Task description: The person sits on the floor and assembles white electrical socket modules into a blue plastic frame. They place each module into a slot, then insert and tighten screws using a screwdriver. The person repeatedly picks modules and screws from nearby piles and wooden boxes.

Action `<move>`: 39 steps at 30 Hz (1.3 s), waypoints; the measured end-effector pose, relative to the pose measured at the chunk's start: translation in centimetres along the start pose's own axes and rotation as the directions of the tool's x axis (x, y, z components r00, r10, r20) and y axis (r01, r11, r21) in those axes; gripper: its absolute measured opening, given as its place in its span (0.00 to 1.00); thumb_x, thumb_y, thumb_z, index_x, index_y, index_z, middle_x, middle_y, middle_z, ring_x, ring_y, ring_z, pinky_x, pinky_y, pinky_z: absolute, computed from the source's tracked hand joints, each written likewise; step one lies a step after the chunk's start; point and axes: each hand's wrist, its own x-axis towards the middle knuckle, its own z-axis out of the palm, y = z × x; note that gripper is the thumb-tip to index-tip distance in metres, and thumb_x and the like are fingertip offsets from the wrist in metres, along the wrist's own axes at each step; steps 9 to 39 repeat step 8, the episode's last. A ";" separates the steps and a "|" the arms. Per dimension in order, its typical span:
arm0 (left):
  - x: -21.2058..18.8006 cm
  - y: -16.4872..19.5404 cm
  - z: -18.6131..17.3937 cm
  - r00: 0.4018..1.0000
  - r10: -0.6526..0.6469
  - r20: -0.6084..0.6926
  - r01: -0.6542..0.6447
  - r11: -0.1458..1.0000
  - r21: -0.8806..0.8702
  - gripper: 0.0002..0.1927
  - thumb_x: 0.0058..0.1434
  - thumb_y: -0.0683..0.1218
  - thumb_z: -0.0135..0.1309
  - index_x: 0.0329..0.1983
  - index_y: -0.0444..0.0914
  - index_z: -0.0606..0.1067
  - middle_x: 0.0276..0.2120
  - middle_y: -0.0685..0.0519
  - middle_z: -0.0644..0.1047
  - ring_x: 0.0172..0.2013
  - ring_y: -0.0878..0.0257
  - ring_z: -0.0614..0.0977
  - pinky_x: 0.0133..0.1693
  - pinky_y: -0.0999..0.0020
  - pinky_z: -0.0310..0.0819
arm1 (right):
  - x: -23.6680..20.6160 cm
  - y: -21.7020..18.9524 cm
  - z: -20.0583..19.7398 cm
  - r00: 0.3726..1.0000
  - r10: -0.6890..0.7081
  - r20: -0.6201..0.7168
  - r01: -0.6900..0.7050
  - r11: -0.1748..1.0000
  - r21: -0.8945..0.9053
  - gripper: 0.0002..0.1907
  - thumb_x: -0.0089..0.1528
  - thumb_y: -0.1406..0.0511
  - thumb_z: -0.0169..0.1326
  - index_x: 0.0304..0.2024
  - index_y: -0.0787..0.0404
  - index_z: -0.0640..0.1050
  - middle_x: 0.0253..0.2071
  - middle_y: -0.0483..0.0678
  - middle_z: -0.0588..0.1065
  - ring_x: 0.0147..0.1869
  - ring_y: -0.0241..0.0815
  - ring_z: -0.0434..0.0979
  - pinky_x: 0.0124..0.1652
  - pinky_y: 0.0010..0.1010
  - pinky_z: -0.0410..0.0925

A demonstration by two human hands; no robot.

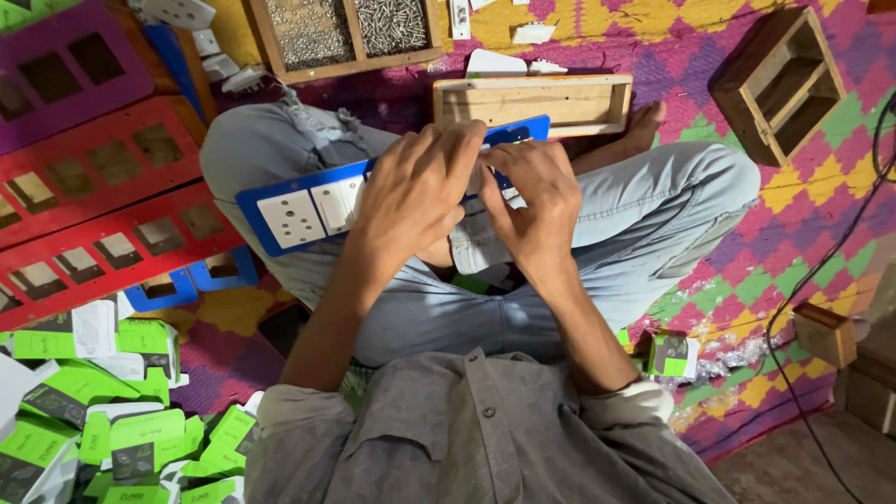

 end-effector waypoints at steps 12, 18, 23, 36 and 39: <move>-0.1 -0.2 0.2 1.000 0.002 -0.001 -0.002 1.000 0.031 0.39 0.49 0.40 0.62 0.65 0.31 0.65 0.54 0.44 0.76 0.51 0.50 0.79 0.50 0.57 0.75 | -0.7 0.0 1.6 0.997 0.046 -0.061 -0.047 0.999 -0.018 0.13 0.59 0.75 0.67 0.45 0.65 0.82 0.45 0.53 0.79 0.52 0.53 0.76 0.53 0.41 0.71; -0.1 -0.2 0.2 1.000 0.002 -0.001 -0.002 1.000 0.031 0.39 0.49 0.40 0.62 0.65 0.31 0.65 0.54 0.44 0.76 0.51 0.50 0.79 0.50 0.57 0.75 | -0.7 0.0 1.6 0.997 0.046 -0.061 -0.047 0.999 -0.018 0.13 0.59 0.75 0.67 0.45 0.65 0.82 0.45 0.53 0.79 0.52 0.53 0.76 0.53 0.41 0.71; -0.1 -0.2 0.2 1.000 0.002 -0.001 -0.002 1.000 0.031 0.39 0.49 0.40 0.62 0.65 0.31 0.65 0.54 0.44 0.76 0.51 0.50 0.79 0.50 0.57 0.75 | -0.7 0.0 1.6 0.997 0.046 -0.061 -0.047 0.999 -0.018 0.13 0.59 0.75 0.67 0.45 0.65 0.82 0.45 0.53 0.79 0.52 0.53 0.76 0.53 0.41 0.71; -0.1 -0.2 0.2 1.000 0.002 -0.001 -0.002 1.000 0.031 0.39 0.49 0.40 0.62 0.65 0.31 0.65 0.54 0.44 0.76 0.51 0.50 0.79 0.50 0.57 0.75 | -0.7 0.0 1.6 0.997 0.046 -0.061 -0.047 0.999 -0.018 0.13 0.59 0.75 0.67 0.45 0.65 0.82 0.45 0.53 0.79 0.52 0.53 0.76 0.53 0.41 0.71; -0.1 -0.2 0.2 1.000 0.002 -0.001 -0.002 1.000 0.031 0.39 0.49 0.40 0.62 0.65 0.31 0.65 0.54 0.44 0.76 0.51 0.50 0.79 0.50 0.57 0.75 | -0.7 0.0 1.6 0.997 0.046 -0.061 -0.047 0.999 -0.018 0.13 0.59 0.75 0.67 0.45 0.65 0.82 0.45 0.53 0.79 0.52 0.53 0.76 0.53 0.41 0.71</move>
